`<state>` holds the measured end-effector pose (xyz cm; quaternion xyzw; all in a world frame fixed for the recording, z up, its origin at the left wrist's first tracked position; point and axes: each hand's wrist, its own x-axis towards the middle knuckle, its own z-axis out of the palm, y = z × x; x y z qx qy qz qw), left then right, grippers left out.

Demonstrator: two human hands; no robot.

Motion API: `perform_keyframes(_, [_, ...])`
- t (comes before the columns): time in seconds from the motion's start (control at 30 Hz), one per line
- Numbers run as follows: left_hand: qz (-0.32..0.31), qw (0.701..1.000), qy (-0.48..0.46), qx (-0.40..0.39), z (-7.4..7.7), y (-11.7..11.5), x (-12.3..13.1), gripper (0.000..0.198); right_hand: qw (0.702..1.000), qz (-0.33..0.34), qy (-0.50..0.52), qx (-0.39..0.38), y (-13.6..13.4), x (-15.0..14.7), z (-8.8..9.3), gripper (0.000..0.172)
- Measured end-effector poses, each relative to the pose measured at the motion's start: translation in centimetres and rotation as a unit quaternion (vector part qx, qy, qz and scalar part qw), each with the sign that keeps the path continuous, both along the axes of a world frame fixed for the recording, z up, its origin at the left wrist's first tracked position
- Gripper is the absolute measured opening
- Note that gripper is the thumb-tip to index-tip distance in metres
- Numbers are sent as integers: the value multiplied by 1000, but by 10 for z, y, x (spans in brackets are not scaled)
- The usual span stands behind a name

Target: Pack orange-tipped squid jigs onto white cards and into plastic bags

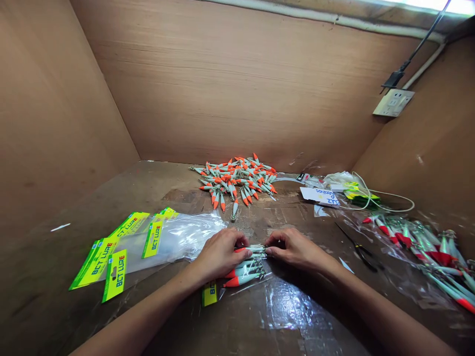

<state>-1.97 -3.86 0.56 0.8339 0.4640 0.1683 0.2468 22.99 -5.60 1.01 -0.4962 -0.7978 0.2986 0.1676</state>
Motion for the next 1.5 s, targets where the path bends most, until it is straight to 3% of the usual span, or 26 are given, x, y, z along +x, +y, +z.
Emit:
perform_keyframes(0.23, [29,999,-21,16,-6,-2,6,17,997,17,-39,63,-2,-2,-1,19])
perform_keyframes(0.43, [52,998,-43,-12,-9,-3,11,16,998,-43,-7,37,0,-2,-5,13])
perform_keyframes(0.77, [58,989,-138,-7,-14,-3,13,16,998,-53,-4,29,0,-5,-12,14])
perform_keyframes(0.9, [39,991,-128,15,-14,-4,13,13,998,-54,21,34,1,-6,-13,13])
perform_keyframes(1.17, [-7,990,-142,6,-11,0,12,8,994,7,67,81,6,-3,-18,10])
perform_keyframes(1.33, [-55,989,-128,-57,-2,11,-5,30,992,9,58,110,6,-7,-22,36])
perform_keyframes(1.5, [-86,987,-57,-121,10,20,-22,41,992,35,37,120,7,-9,-20,15])
